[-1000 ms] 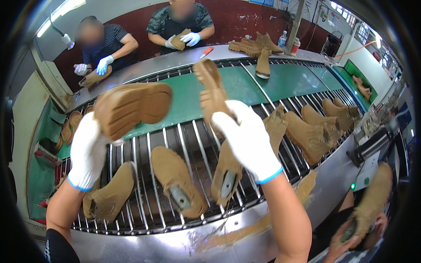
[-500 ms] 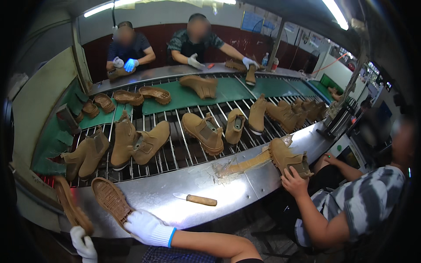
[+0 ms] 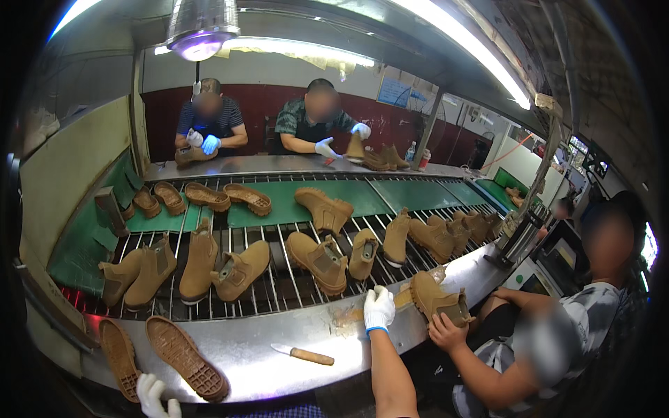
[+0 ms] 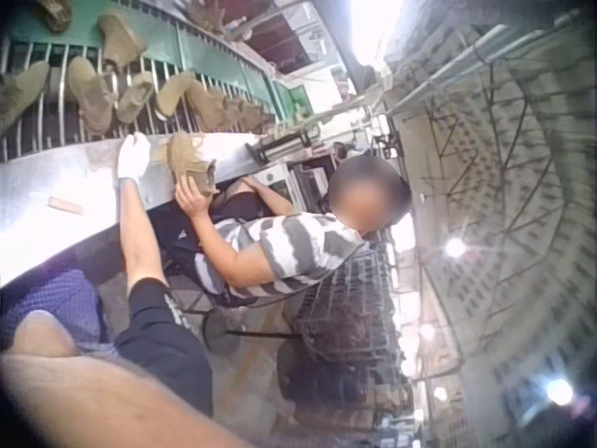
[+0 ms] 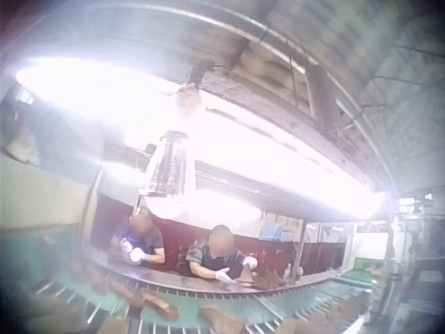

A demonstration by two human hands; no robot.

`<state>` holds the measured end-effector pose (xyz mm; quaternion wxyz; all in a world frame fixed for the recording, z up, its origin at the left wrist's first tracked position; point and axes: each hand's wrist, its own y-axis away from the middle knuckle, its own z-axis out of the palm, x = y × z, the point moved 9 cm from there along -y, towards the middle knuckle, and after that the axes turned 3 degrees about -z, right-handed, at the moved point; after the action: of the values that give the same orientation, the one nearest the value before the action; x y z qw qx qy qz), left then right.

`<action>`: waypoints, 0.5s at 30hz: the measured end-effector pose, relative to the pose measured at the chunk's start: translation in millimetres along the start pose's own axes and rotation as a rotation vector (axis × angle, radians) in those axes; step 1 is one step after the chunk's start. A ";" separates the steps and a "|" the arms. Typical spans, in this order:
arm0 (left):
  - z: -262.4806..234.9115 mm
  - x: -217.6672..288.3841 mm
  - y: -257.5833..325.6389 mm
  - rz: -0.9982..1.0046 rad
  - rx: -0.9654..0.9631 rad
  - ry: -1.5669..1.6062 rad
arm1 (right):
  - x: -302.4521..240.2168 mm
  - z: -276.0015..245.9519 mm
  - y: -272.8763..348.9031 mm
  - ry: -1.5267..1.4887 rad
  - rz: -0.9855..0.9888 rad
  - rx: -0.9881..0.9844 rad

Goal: The person takes shoes off a conveyor belt and uses a knife to trim excess material from the soles and edges, performing this on multiple shoes throughout the video.

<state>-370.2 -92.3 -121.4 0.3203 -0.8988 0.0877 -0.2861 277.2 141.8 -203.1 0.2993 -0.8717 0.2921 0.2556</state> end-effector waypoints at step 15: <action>76.3 -38.1 2.9 -0.241 0.067 -0.092 | -30.8 97.6 -95.9 -0.319 0.059 -0.098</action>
<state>-357.9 -41.4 -188.8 0.3171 -0.9039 -0.0455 -0.2835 292.8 280.6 -215.6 0.2912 -0.8248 0.2534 0.4131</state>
